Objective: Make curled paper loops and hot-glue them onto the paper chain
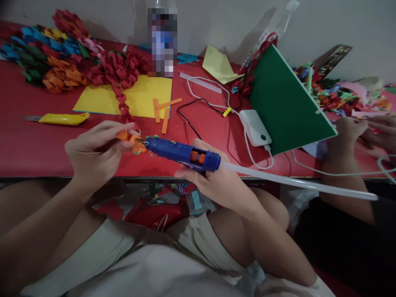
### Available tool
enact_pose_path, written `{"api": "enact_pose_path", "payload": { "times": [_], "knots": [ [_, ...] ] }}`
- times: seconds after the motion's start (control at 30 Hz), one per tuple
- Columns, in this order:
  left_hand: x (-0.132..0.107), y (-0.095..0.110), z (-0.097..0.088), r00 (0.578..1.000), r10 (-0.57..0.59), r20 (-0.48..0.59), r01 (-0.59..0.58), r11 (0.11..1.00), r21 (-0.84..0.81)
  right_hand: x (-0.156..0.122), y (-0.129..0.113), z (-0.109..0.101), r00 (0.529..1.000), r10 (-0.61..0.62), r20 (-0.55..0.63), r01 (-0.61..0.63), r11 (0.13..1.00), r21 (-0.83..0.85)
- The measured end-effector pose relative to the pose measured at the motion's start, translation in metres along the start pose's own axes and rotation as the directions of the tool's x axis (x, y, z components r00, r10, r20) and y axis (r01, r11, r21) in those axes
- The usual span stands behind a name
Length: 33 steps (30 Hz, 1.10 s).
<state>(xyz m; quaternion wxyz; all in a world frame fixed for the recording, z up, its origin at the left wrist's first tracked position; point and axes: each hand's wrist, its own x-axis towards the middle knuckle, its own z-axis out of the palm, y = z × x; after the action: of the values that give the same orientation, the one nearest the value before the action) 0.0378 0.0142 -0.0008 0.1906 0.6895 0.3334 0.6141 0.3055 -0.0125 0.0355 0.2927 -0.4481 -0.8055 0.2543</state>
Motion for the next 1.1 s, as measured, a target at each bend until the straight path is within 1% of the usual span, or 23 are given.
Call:
{"api": "enact_pose_path", "payload": {
  "times": [0.07, 0.3, 0.37, 0.43, 0.5, 0.6, 0.67, 0.77, 0.83, 0.97, 1.03, 1.1],
  "knots": [
    [0.0, 0.0, 0.0, 1.0, 0.006, -0.001, -0.006, 1.0, 0.0, 0.001, 0.002, 0.0, 1.0, -0.014, 0.008, 0.014, 1.0, 0.004],
    [-0.002, 0.007, -0.001, 0.995, -0.095, 0.002, 0.095, 0.994, 0.052, 0.0, 0.001, -0.004, 0.999, -0.044, 0.006, 0.044, 0.998, 0.046],
    [-0.002, 0.007, -0.001, 0.994, -0.113, -0.012, 0.113, 0.992, 0.063, 0.0, 0.001, -0.007, 1.0, -0.024, -0.012, 0.025, 0.996, 0.089],
    [-0.001, 0.006, -0.001, 0.99, -0.135, -0.025, 0.137, 0.987, 0.08, 0.002, 0.006, -0.011, 0.998, 0.025, -0.06, -0.017, 0.992, 0.127],
    [-0.001, 0.003, -0.002, 0.989, -0.145, -0.036, 0.148, 0.984, 0.104, 0.005, 0.02, -0.016, 0.988, 0.086, -0.126, -0.07, 0.99, 0.124],
    [0.0, -0.002, -0.003, 0.986, -0.161, -0.052, 0.166, 0.978, 0.127, 0.012, 0.056, -0.023, 0.965, 0.163, -0.205, -0.153, 0.986, 0.062],
    [0.0, -0.006, -0.003, 0.978, -0.199, -0.067, 0.206, 0.972, 0.112, 0.016, 0.082, -0.027, 0.955, 0.195, -0.223, -0.203, 0.979, -0.013],
    [0.001, -0.01, -0.004, 0.967, -0.24, -0.088, 0.244, 0.969, 0.046, 0.019, 0.11, -0.028, 0.963, 0.207, -0.176, -0.225, 0.97, -0.095],
    [0.001, -0.011, -0.005, 0.968, -0.229, -0.099, 0.232, 0.973, 0.022, 0.02, 0.12, -0.025, 0.963, 0.228, -0.145, -0.248, 0.959, -0.139],
    [0.004, -0.009, -0.008, 0.975, -0.195, -0.104, 0.2, 0.979, 0.047, 0.023, 0.126, -0.022, 0.959, 0.265, -0.104, -0.28, 0.944, -0.172],
    [0.006, -0.007, -0.01, 0.977, -0.19, -0.1, 0.195, 0.979, 0.05, 0.021, 0.126, -0.024, 0.957, 0.266, -0.113, -0.284, 0.937, -0.205],
    [0.007, -0.005, -0.011, 0.977, -0.185, -0.105, 0.191, 0.98, 0.05, 0.01, 0.121, -0.028, 0.955, 0.261, -0.143, -0.292, 0.914, -0.282]
  ]
}}
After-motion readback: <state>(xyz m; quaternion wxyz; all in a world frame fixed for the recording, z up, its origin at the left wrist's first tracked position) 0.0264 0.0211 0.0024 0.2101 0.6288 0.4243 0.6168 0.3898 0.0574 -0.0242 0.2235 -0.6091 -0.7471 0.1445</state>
